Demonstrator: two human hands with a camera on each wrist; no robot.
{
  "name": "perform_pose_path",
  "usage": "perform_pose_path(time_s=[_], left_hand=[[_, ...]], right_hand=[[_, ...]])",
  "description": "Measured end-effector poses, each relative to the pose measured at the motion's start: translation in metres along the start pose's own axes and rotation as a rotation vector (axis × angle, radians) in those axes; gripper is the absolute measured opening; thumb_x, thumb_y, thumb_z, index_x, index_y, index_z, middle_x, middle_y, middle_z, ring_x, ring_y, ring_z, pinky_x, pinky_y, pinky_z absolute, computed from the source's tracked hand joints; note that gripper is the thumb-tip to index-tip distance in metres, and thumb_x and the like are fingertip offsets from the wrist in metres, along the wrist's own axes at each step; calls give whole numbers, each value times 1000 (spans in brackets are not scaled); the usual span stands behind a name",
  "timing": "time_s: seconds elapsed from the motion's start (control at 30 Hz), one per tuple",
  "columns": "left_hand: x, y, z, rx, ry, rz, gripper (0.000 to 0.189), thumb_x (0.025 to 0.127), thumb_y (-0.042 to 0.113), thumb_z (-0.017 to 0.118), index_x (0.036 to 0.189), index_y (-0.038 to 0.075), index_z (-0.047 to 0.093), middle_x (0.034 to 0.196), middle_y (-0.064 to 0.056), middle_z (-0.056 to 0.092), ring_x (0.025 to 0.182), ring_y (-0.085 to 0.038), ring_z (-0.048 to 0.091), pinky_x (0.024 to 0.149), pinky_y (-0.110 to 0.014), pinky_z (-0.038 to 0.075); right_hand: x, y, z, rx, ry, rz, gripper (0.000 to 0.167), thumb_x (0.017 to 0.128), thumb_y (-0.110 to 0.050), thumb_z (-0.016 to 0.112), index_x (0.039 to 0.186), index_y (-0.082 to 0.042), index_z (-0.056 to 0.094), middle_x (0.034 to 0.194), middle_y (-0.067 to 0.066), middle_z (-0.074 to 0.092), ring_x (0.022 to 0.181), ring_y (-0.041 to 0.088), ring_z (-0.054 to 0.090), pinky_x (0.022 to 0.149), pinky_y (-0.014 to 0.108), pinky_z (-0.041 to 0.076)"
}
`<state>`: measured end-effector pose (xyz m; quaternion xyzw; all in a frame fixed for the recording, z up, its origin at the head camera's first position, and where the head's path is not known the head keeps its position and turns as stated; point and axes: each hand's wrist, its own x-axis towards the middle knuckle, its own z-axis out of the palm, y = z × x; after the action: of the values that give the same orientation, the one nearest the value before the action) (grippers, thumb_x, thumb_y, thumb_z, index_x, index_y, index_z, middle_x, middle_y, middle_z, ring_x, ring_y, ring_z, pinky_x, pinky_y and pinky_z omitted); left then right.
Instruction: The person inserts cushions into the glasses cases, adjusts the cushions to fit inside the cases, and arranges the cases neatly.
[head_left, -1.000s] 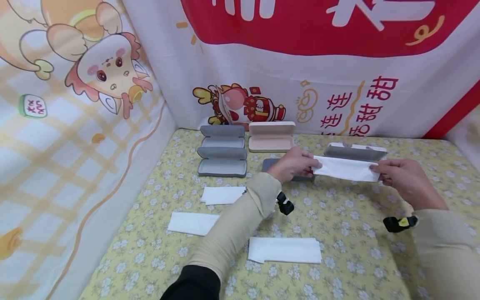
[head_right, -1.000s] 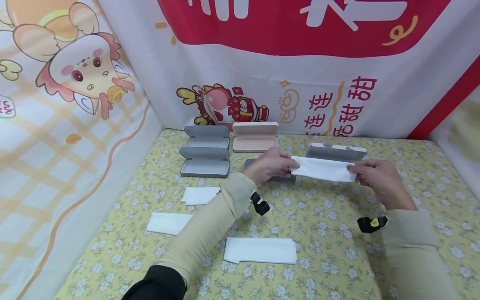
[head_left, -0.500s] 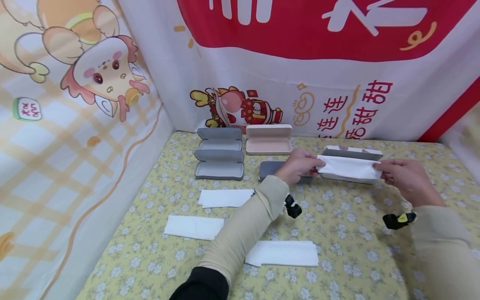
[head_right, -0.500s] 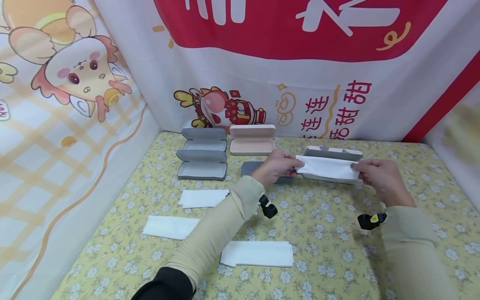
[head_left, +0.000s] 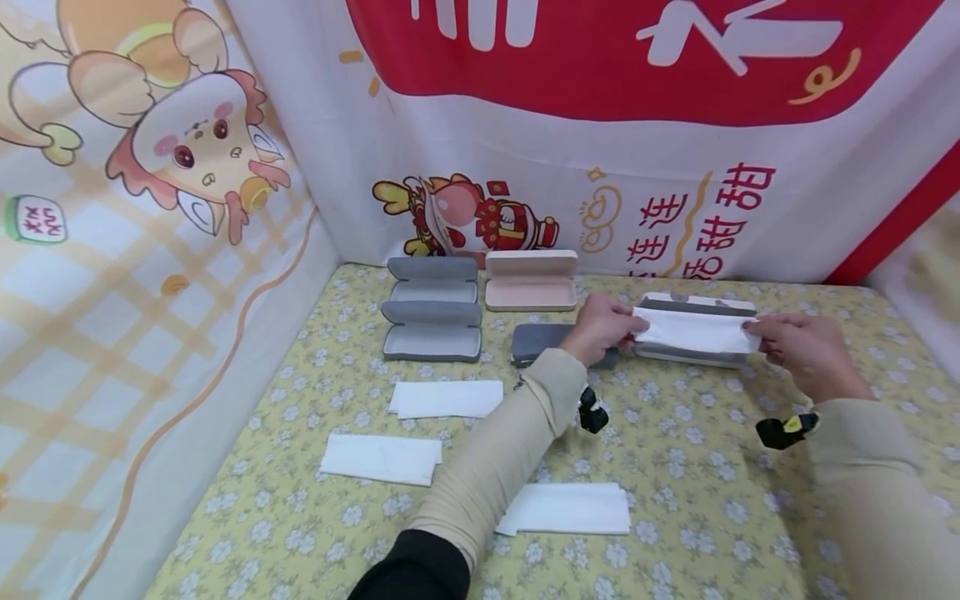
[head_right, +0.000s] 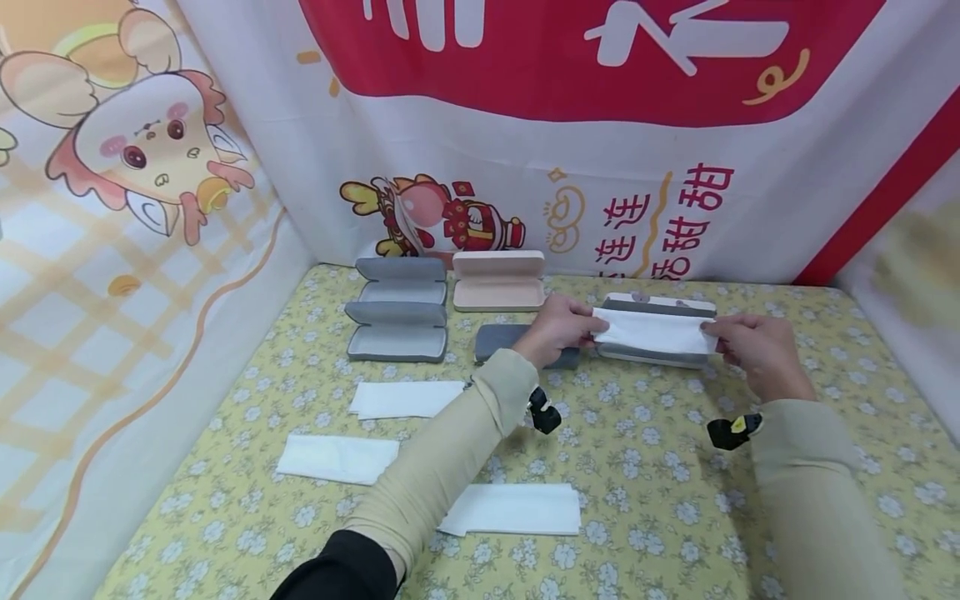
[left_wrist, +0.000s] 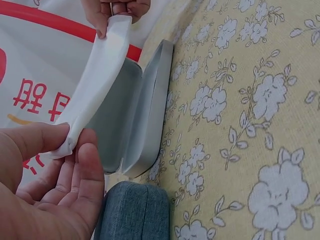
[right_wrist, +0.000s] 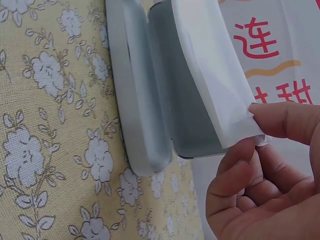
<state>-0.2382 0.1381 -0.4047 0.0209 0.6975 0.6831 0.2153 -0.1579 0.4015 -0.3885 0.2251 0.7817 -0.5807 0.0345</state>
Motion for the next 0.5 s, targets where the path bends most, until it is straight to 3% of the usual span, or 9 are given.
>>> perform_pose_path(time_s=[0.17, 0.27, 0.4, 0.5], left_hand=[[0, 0, 5, 94, 38, 12, 16, 86, 0, 78, 101, -1, 73, 80, -4, 67, 58, -18, 62, 79, -48, 58], [2, 1, 8, 212, 72, 40, 7, 86, 4, 80, 87, 3, 74, 74, -1, 67, 57, -17, 64, 71, -42, 60], [7, 1, 9, 347, 107, 79, 16, 84, 8, 82, 73, 7, 71, 69, 2, 67, 57, -16, 67, 56, -30, 55], [11, -1, 10, 388, 98, 96, 24, 84, 8, 82, 67, 8, 66, 66, 2, 65, 54, -15, 66, 49, -25, 50]], right_hand=[[5, 5, 2, -28, 36, 21, 16, 95, -35, 72, 81, -29, 75, 84, -9, 62, 83, 17, 57, 73, 31, 55], [7, 7, 4, -50, 52, 18, 15, 95, -35, 71, 83, -27, 75, 84, -9, 62, 84, 18, 58, 73, 31, 55], [9, 7, 7, -41, 55, 12, 15, 94, -34, 73, 80, -29, 74, 81, -10, 64, 81, 16, 59, 71, 32, 55], [11, 8, 7, -38, 54, 7, 18, 94, -33, 74, 76, -31, 74, 79, -10, 64, 78, 15, 58, 69, 32, 54]])
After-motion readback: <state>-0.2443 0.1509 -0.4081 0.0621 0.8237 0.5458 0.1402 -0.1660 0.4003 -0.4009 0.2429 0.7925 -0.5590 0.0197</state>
